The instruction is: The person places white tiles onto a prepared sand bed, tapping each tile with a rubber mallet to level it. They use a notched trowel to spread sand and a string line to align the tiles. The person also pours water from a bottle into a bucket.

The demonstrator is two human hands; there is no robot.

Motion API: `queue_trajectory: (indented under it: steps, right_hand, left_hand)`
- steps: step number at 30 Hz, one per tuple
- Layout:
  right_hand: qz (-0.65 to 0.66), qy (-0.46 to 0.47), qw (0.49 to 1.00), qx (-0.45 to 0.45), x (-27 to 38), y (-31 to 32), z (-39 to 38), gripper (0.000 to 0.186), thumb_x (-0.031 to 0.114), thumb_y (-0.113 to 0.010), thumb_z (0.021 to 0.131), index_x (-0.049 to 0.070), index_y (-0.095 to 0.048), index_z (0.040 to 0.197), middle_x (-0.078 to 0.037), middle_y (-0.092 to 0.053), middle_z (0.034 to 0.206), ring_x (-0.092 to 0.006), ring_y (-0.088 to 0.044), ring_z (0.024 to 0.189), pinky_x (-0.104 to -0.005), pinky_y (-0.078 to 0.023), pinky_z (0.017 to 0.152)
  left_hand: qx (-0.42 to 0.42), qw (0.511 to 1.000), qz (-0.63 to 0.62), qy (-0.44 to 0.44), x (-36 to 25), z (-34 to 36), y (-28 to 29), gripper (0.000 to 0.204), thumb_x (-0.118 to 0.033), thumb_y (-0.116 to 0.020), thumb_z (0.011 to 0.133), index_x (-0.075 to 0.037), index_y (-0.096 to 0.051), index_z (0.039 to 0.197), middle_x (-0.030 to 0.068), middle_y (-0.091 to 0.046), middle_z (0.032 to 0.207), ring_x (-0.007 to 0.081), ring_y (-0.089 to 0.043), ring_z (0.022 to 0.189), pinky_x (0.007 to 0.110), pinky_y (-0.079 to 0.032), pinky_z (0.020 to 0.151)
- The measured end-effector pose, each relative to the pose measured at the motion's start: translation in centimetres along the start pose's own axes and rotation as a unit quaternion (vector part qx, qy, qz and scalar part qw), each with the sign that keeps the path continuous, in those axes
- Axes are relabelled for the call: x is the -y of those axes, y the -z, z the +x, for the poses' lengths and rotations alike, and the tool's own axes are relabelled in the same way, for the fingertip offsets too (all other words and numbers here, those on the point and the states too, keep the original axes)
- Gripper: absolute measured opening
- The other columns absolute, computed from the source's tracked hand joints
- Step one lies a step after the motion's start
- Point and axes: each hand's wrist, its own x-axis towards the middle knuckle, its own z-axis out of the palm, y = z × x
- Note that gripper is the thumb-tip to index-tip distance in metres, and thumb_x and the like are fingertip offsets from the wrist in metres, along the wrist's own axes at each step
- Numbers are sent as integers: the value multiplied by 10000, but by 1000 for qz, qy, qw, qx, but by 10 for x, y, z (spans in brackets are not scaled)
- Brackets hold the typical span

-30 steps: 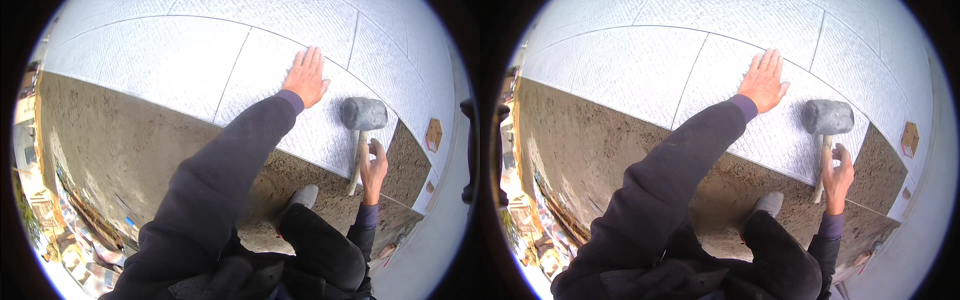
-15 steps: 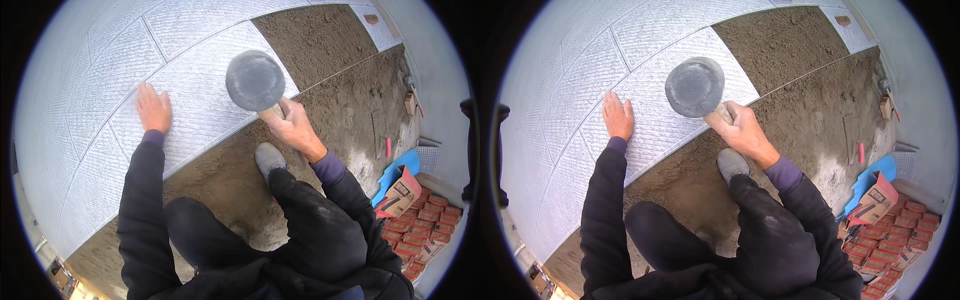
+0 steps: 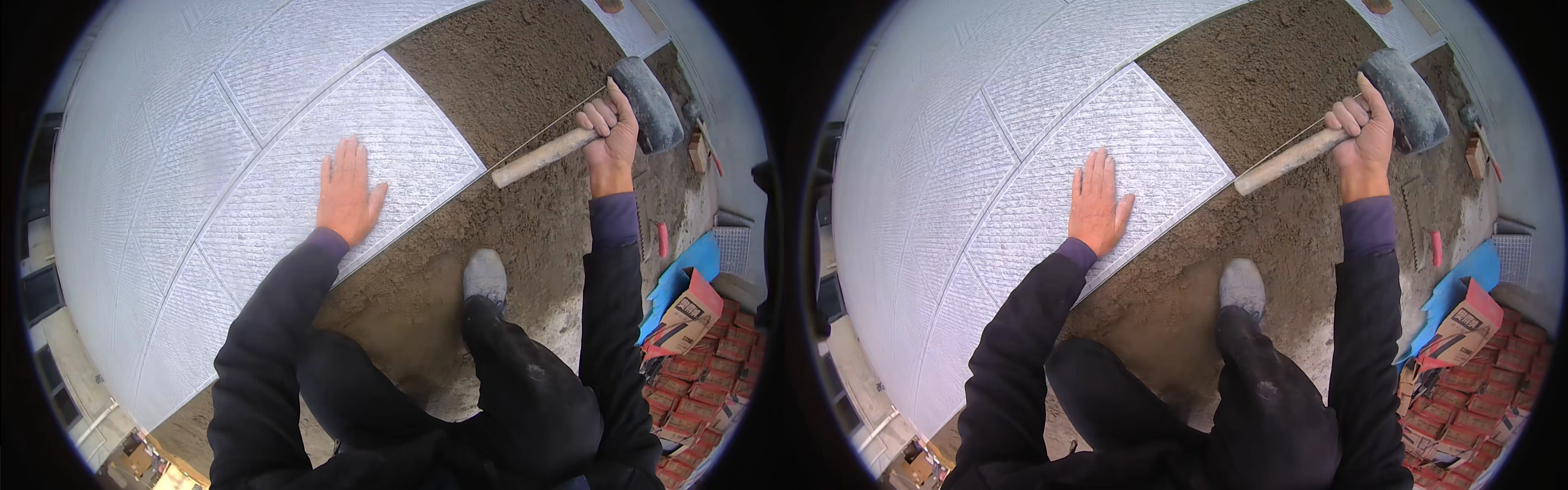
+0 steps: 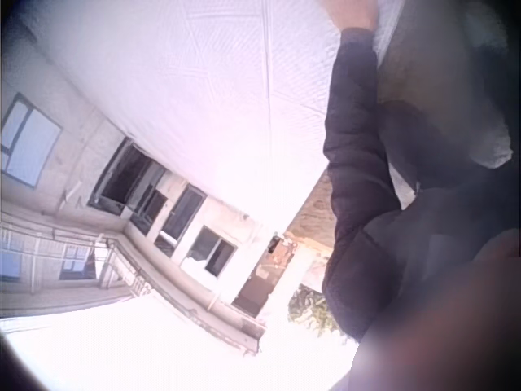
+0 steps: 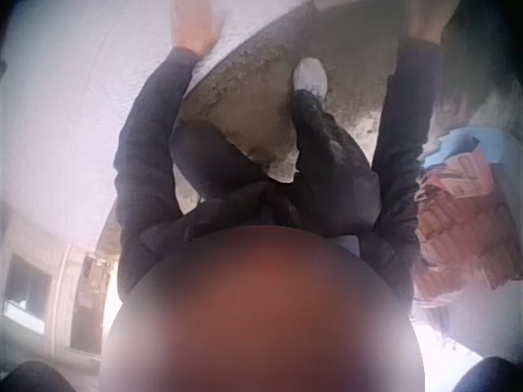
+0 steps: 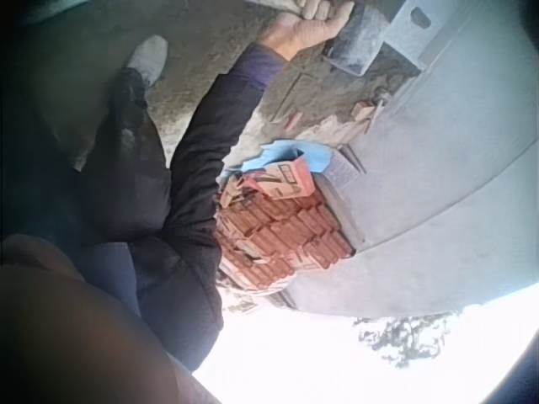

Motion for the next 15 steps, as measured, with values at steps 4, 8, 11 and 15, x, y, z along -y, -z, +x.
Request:
queue_trajectory:
  steps: [4, 8, 11, 15]
  right_hand:
    - [17, -10, 1000, -11, -17, 19, 55, 464, 144, -743, 940, 206, -353, 697, 86, -254, 574, -83, -265, 466, -303, -310, 530]
    - [5, -5, 1000, -13, -31, 11, 87, 437, 140, -747, 930, 195, -359, 736, 78, -233, 584, -96, -253, 478, -321, -313, 551]
    - [-8, 28, 999, -14, -52, 1, 93, 461, 129, -703, 977, 205, -341, 702, 94, -235, 575, -90, -258, 463, -308, -314, 536]
    - [-25, -27, 999, -15, -71, -4, 93, 464, 142, -704, 977, 211, -336, 704, 81, -218, 579, -94, -253, 480, -311, -310, 538]
  left_hand:
    - [13, 1000, 6, 2, -2, 3, -2, 717, -385, -470, 1063, 106, -311, 1560, 246, -218, 1693, 382, -148, 1599, 536, -121, 1283]
    - [12, 1000, 10, 4, -4, 5, -2, 719, -376, -477, 1059, 108, -306, 1562, 249, -225, 1691, 385, -148, 1599, 538, -124, 1281]
    - [5, 1000, 2, 4, -3, 4, -2, 722, -369, -486, 1055, 112, -301, 1561, 254, -229, 1687, 387, -151, 1598, 540, -124, 1280]
    - [-1, 1000, 7, -1, -2, 4, -2, 727, -364, -490, 1053, 116, -292, 1562, 256, -229, 1687, 391, -153, 1597, 543, -127, 1279]
